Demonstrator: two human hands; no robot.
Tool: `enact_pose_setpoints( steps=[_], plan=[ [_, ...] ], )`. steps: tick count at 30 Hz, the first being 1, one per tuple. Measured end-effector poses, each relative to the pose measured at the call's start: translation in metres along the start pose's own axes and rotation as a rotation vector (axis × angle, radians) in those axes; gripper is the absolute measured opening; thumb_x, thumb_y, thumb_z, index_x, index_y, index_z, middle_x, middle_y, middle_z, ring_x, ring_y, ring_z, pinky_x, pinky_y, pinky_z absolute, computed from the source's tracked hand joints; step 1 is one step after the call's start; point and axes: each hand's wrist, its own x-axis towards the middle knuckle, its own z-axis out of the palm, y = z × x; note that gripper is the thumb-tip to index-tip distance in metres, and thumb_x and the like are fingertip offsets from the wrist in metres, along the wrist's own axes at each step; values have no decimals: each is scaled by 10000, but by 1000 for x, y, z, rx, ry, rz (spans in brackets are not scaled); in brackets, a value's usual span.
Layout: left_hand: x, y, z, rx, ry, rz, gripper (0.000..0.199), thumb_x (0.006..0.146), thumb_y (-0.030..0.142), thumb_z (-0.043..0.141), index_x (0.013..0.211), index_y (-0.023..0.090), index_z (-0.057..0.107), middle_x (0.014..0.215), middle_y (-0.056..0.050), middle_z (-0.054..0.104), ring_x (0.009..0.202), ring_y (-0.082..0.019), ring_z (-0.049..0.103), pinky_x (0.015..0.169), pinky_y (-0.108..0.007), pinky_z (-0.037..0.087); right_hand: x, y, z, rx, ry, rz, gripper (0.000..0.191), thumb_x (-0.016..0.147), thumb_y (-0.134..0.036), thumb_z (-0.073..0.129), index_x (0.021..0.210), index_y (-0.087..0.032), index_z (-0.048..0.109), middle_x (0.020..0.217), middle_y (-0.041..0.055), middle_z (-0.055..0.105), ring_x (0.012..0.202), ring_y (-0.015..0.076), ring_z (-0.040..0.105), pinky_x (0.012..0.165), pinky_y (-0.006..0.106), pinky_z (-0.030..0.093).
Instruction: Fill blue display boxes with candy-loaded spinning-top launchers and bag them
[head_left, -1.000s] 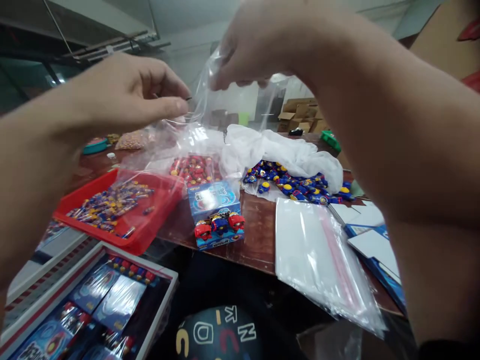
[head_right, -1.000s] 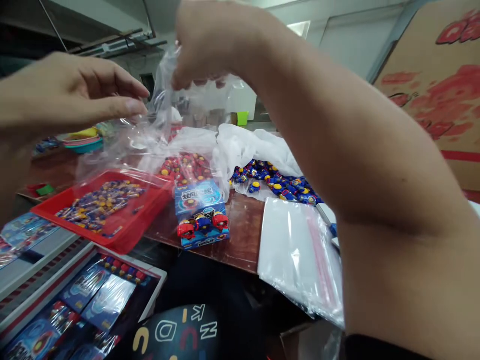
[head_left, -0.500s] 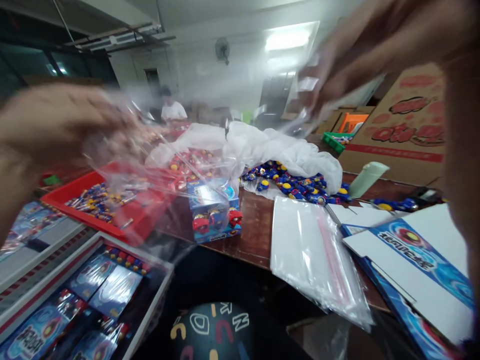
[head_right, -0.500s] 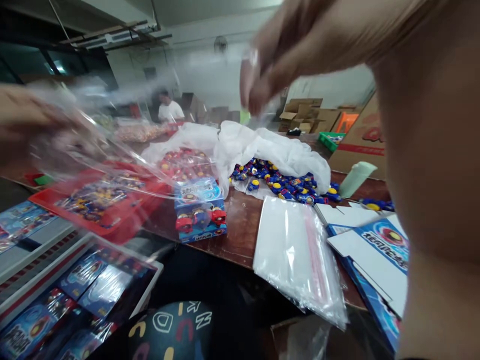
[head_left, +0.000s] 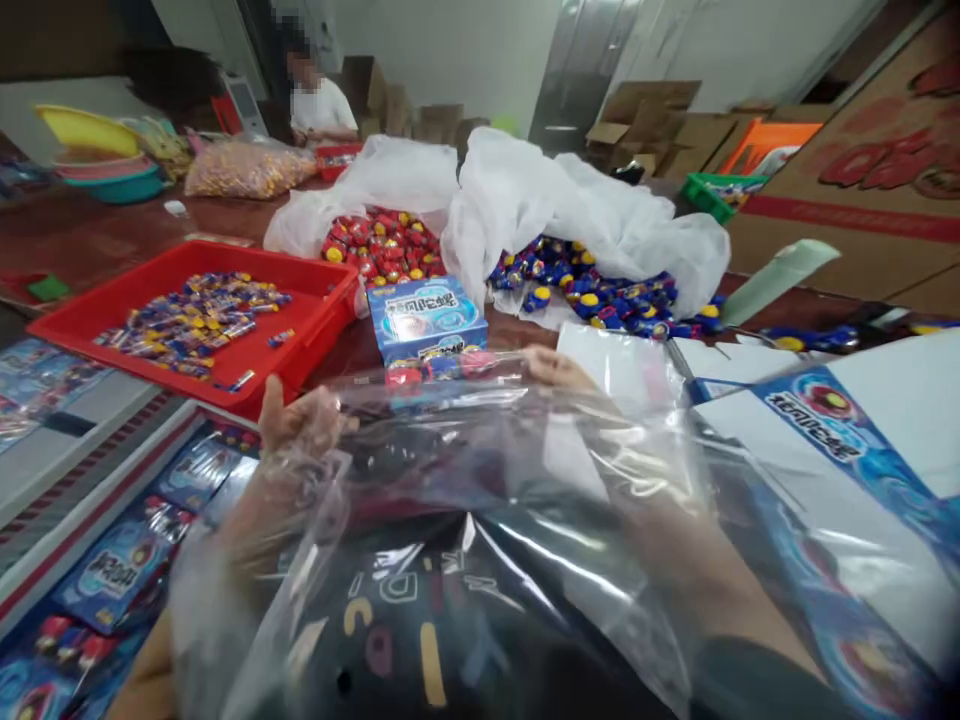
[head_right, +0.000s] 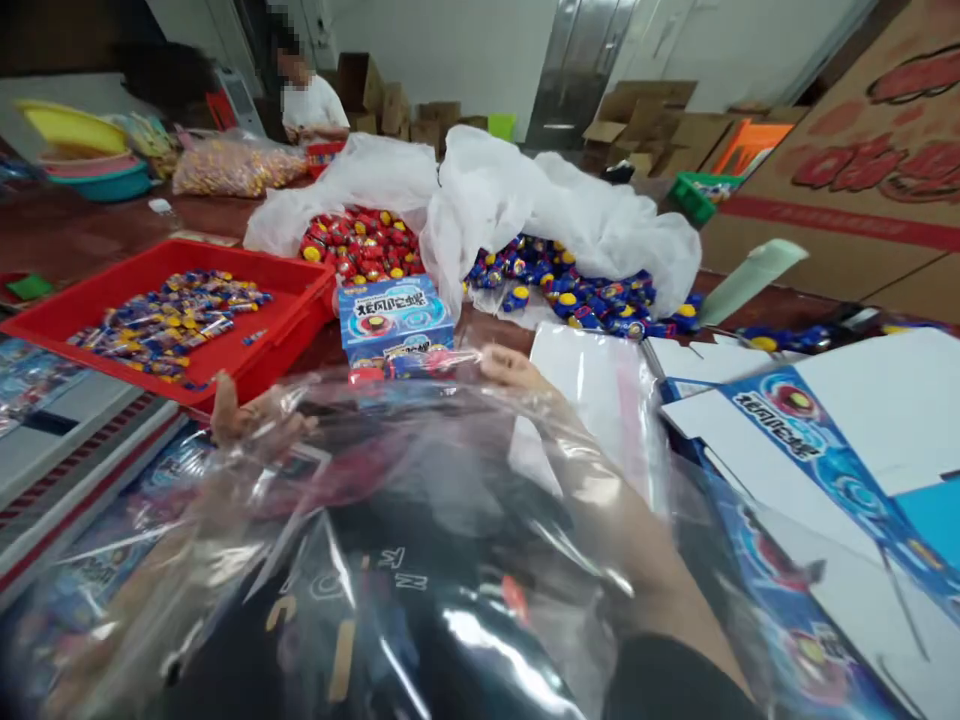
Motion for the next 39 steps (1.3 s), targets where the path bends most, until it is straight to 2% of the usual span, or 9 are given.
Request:
enact_pose_setpoints(
  steps=[2, 6, 9, 15, 21, 24, 28, 33, 39],
  plan=[
    [-5, -29, -5, 23, -72, -110, 633, 892, 786, 712, 904, 153, 714, 631, -21, 643, 571, -178, 630, 616, -329, 559, -18, 36, 7, -38, -58, 99, 547, 837, -754, 759, 749, -222, 667, 641, 11, 651, 572, 164, 554, 546, 304, 462],
    [25, -66, 2, 89, -135, -226, 971, 709, 511, 967, 1514, 159, 555, 636, 35, 652, 550, -166, 625, 560, -256, 478, -19, 93, 29, -121, 87, 184, 542, 816, -765, 751, 834, -236, 638, 841, 48, 704, 817, 224, 625, 768, 377, 536],
    [55, -82, 17, 131, -190, -222, 1069, 749, 486, 926, 1634, 156, 424, 604, 73, 572, 487, -124, 520, 507, -239, 420, -13, 117, 54, -148, 147, 204, 534, 850, -770, 702, 853, -250, 578, 900, 65, 686, 923, 267, 640, 914, 457, 531],
    [32, -93, 7, 252, -304, -209, 604, 805, 560, 875, 1206, 143, 705, 552, 36, 549, 473, -134, 489, 492, -251, 363, -92, 91, 91, -121, 64, 214, 431, 1022, -675, 534, 920, -256, 546, 1066, 87, 747, 1239, 287, 682, 1036, 422, 524],
    [22, -101, -25, 590, -418, -83, 396, 741, 574, 881, 889, 224, 773, 886, -76, 782, 897, -295, 702, 906, -383, 531, -151, 63, 88, -371, -178, 249, 355, 1017, -571, 617, 864, -254, 662, 794, 33, 710, 714, 204, 648, 764, 357, 513],
    [31, -106, -29, 893, -511, 145, 287, 868, 531, 701, 851, 260, 796, 964, -100, 809, 1057, -350, 719, 1198, -547, 390, -142, 73, 84, -635, -320, 143, 337, 1036, -463, 595, 786, -255, 683, 781, 51, 719, 770, 231, 674, 962, 466, 547],
    [33, -90, -40, 993, -515, 274, 250, 957, 402, 600, 926, 275, 812, 1049, -64, 823, 1163, -317, 712, 1309, -608, 213, -115, 68, 67, -647, -282, 88, 277, 1034, -385, 617, 817, -287, 760, 957, 50, 794, 1012, 268, 727, 1195, 581, 452],
    [32, -33, -55, 744, -499, 424, 141, 955, 431, 710, 954, 331, 810, 1207, 12, 812, 1175, -261, 712, 1262, -516, 387, -77, 17, 11, -276, -461, 46, 284, 996, -537, 692, 1007, -303, 853, 1232, 42, 784, 1173, 255, 714, 1083, 454, 549],
    [75, -32, -19, 202, -189, 255, 573, 792, 686, 878, 778, 168, 633, 1203, -58, 666, 1123, -224, 614, 1023, -383, 537, -21, 40, 4, 22, -91, -31, 414, 903, -643, 777, 826, -240, 719, 924, 22, 624, 902, 168, 599, 938, 365, 529]
  ],
)
